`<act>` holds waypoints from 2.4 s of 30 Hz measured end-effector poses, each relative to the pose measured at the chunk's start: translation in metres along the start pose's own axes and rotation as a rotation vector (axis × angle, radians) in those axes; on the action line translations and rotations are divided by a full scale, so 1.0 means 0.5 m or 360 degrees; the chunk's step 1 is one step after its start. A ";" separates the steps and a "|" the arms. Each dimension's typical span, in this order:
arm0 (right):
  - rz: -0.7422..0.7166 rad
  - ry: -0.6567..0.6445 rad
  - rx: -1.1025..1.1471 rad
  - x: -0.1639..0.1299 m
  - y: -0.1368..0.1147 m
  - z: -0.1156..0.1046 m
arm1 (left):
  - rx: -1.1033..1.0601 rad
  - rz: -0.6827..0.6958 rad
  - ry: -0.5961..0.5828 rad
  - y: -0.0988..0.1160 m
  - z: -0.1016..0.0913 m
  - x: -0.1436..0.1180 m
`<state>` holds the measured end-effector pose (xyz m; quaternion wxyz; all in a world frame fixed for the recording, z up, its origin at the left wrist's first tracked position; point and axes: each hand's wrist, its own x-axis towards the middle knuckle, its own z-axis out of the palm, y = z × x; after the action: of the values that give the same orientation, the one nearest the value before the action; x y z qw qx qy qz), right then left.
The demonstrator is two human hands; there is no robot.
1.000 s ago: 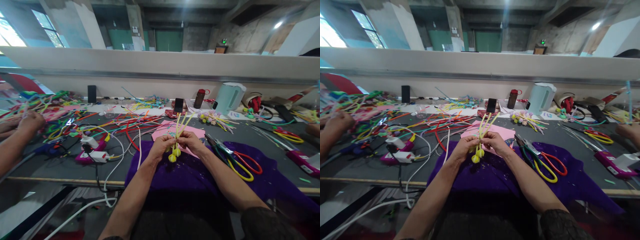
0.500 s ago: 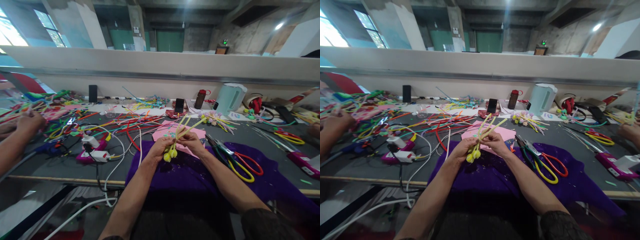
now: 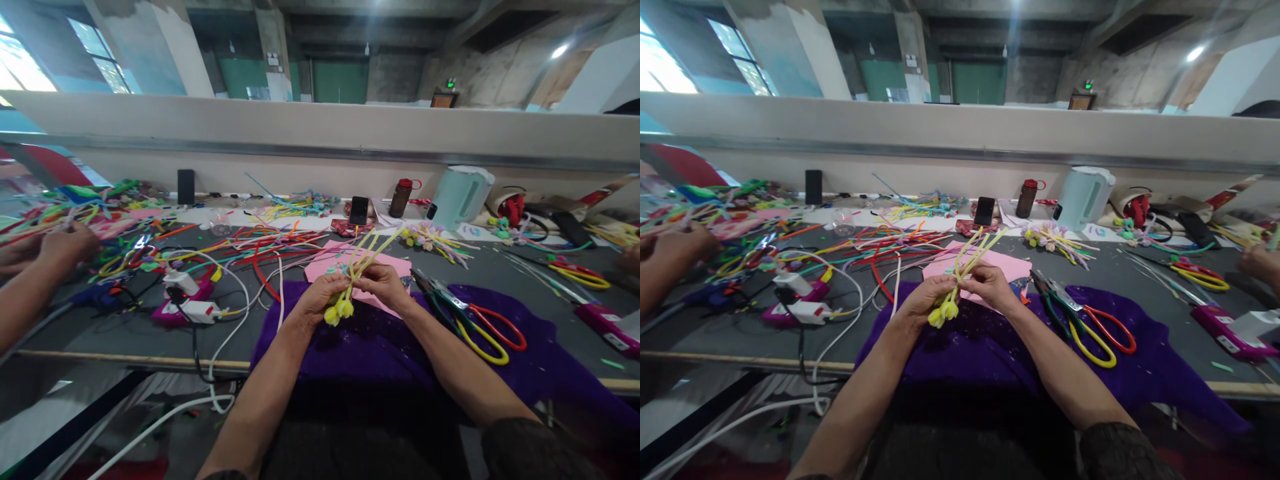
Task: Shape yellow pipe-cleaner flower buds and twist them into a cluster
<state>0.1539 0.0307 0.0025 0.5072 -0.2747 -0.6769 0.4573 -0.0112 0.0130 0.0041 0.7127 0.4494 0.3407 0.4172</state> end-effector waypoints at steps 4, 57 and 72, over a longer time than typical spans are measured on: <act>-0.0100 -0.0006 -0.0199 0.003 0.004 -0.006 | -0.0004 0.0025 0.0000 0.001 0.002 -0.001; 0.0353 -0.0085 0.0070 0.006 -0.014 -0.007 | 0.0269 0.0315 0.0252 0.000 0.003 0.001; 0.0490 -0.0223 0.0117 0.005 -0.021 -0.014 | 0.0178 0.0184 0.0177 -0.001 0.001 0.005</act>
<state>0.1607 0.0308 0.0136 0.3926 -0.3239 -0.6432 0.5721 -0.0097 0.0150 0.0036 0.6411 0.4836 0.3759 0.4624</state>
